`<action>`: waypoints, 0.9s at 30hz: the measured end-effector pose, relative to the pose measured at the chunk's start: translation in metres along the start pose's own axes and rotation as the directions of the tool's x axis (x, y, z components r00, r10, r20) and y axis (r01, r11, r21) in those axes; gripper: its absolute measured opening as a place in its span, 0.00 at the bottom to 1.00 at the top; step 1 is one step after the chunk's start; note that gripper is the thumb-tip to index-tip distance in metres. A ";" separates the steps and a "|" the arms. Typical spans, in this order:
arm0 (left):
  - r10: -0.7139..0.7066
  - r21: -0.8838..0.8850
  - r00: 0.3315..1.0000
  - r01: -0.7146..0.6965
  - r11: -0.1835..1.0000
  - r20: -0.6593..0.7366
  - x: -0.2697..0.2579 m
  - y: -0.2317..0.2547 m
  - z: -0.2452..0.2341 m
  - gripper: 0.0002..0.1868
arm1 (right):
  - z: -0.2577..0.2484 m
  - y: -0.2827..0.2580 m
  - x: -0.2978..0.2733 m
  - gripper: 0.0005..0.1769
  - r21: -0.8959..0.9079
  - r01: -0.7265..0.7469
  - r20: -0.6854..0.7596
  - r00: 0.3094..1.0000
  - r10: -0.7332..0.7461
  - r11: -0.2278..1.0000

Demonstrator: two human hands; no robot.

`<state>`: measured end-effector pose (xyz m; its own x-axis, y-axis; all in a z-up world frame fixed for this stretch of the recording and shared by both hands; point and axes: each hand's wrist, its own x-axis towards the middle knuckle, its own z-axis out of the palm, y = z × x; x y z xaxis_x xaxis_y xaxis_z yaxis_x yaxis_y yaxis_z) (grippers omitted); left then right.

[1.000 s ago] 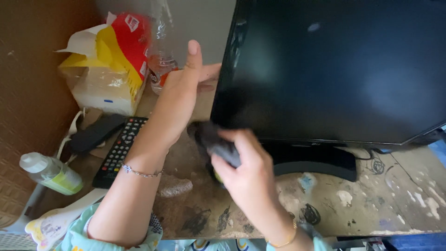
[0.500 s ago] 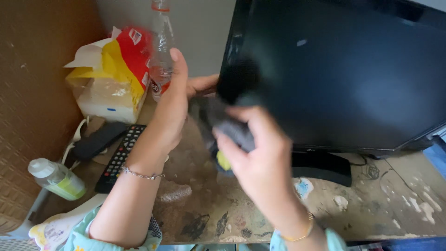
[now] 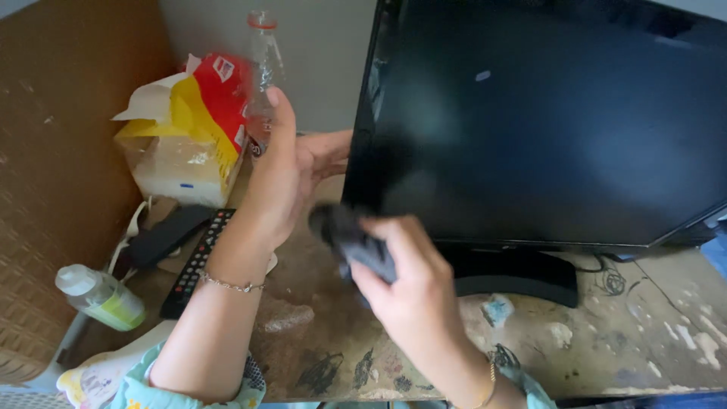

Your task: Wiping and cleaning the screen and base of a computer monitor with a cloth.

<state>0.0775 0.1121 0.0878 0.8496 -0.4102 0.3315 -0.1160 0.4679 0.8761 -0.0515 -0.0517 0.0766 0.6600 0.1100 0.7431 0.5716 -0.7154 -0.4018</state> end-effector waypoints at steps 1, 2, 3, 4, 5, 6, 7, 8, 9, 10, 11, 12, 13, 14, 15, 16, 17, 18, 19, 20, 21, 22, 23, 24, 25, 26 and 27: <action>0.005 0.051 0.997 -0.008 0.999 0.074 0.000 0.005 0.004 0.61 | 0.004 0.009 -0.010 0.20 -0.018 -0.016 0.045 0.999 0.017 1.000; 0.004 0.051 0.997 -0.008 0.999 0.078 0.000 0.005 0.004 0.61 | 0.002 0.016 -0.016 0.20 -0.020 -0.017 0.043 0.999 0.018 1.000; 0.016 0.086 0.997 -0.023 0.996 0.076 0.000 0.004 0.004 0.61 | 0.001 0.022 -0.022 0.21 -0.043 -0.037 0.057 0.998 0.040 0.998; 0.030 0.118 0.997 -0.038 0.992 0.074 0.000 0.004 0.005 0.61 | 0.000 0.030 -0.028 0.21 -0.068 -0.055 0.072 0.996 0.060 0.996; 0.031 0.116 0.997 -0.040 0.992 0.077 0.000 0.004 0.004 0.61 | -0.007 0.037 -0.031 0.21 -0.072 -0.055 0.071 0.996 0.060 0.996; 0.046 0.143 0.996 -0.056 0.988 0.071 0.000 0.002 0.004 0.61 | -0.014 0.044 -0.035 0.21 -0.103 -0.111 0.048 0.992 0.117 0.988; 0.061 0.170 0.996 -0.072 0.983 0.066 0.001 0.000 0.004 0.62 | -0.022 0.051 -0.040 0.21 -0.133 -0.168 0.024 0.985 0.173 0.977; 0.058 0.165 0.996 -0.069 0.984 0.070 0.000 0.001 0.004 0.62 | -0.031 0.059 -0.043 0.21 -0.138 -0.172 0.023 0.984 0.177 0.975; 0.052 0.159 0.996 -0.063 0.985 0.068 0.000 0.001 0.005 0.61 | -0.041 0.066 -0.047 0.22 -0.173 -0.233 -0.018 0.972 0.233 0.957; 0.044 0.155 0.997 -0.054 0.986 0.068 -0.001 0.002 0.006 0.60 | -0.051 0.074 -0.050 0.22 -0.205 -0.296 -0.062 0.955 0.289 0.933; 0.039 0.151 0.997 -0.050 0.987 0.073 -0.001 0.002 0.006 0.60 | -0.062 0.083 -0.053 0.22 -0.209 -0.302 -0.064 0.953 0.295 0.930; 0.053 0.187 0.998 -0.056 0.981 0.019 -0.001 0.001 0.006 0.60 | -0.073 0.093 -0.057 0.22 -0.249 -0.343 -0.105 0.939 0.326 0.906; 0.069 0.223 0.997 -0.059 0.973 -0.036 -0.002 0.001 0.007 0.59 | -0.083 0.103 -0.061 0.22 -0.288 -0.383 -0.147 0.923 0.355 0.878; 0.064 0.219 0.997 -0.056 0.974 -0.029 -0.002 0.000 0.006 0.59 | -0.093 0.106 -0.063 0.22 -0.293 -0.389 -0.151 0.921 0.359 0.874; 0.047 0.207 0.999 -0.040 0.978 -0.027 -0.002 -0.001 0.005 0.60 | -0.102 0.110 -0.066 0.21 -0.326 -0.397 -0.180 0.917 0.357 0.858; 0.030 0.195 0.999 -0.024 0.980 -0.027 -0.001 -0.002 0.004 0.60 | -0.111 0.114 -0.067 0.21 -0.358 -0.405 -0.207 0.913 0.351 0.841; 0.027 0.191 0.999 -0.022 0.981 -0.021 -0.003 -0.001 0.006 0.60 | -0.114 0.114 -0.069 0.21 -0.362 -0.409 -0.210 0.911 0.354 0.837; 0.080 0.242 0.997 -0.077 0.967 -0.003 -0.005 0.000 0.009 0.60 | -0.117 0.115 -0.071 0.21 -0.393 -0.389 -0.232 0.919 0.320 0.833; 0.133 0.292 0.991 -0.132 0.947 0.017 -0.006 0.000 0.011 0.60 | -0.121 0.116 -0.072 0.21 -0.424 -0.370 -0.252 0.925 0.285 0.827; 0.132 0.286 0.991 -0.133 0.949 0.022 -0.008 -0.002 0.015 0.60 | -0.120 0.116 -0.073 0.21 -0.430 -0.372 -0.254 0.924 0.285 0.823; 0.215 0.316 0.976 -0.198 0.928 -0.020 -0.009 -0.004 0.019 0.55 | -0.120 0.115 -0.074 0.21 -0.447 -0.358 -0.256 0.929 0.266 0.820; 0.296 0.351 0.953 -0.259 0.900 -0.057 -0.011 -0.005 0.022 0.51 | -0.118 0.115 -0.076 0.22 -0.461 -0.346 -0.261 0.933 0.248 0.817; 0.294 0.349 0.954 -0.259 0.901 -0.051 -0.014 -0.011 0.023 0.51 | -0.115 0.114 -0.077 0.22 -0.463 -0.351 -0.267 0.931 0.250 0.814; 0.539 0.616 0.838 -0.378 0.691 -0.091 -0.019 -0.018 0.023 0.42 | -0.112 0.113 -0.079 0.22 -0.455 -0.341 -0.234 0.937 0.259 0.823; 0.745 0.823 0.666 -0.403 0.400 -0.036 -0.024 -0.025 0.023 0.33 | -0.109 0.112 -0.081 0.23 -0.447 -0.331 -0.202 0.942 0.267 0.831; 0.742 0.821 0.670 -0.406 0.401 -0.031 -0.027 -0.030 0.020 0.33 | -0.107 0.112 -0.083 0.23 -0.447 -0.338 -0.207 0.940 0.272 0.828; 0.810 0.793 0.587 -0.503 0.343 0.022 -0.029 -0.034 0.017 0.26 | -0.104 0.112 -0.085 0.24 -0.428 -0.302 -0.147 0.953 0.264 0.852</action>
<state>0.0482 0.0942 0.0543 0.3931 0.1208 0.9115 -0.8753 -0.2545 0.4112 -0.0947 -0.2128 0.0241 0.7087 -0.1853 0.6808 0.0788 -0.9381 -0.3374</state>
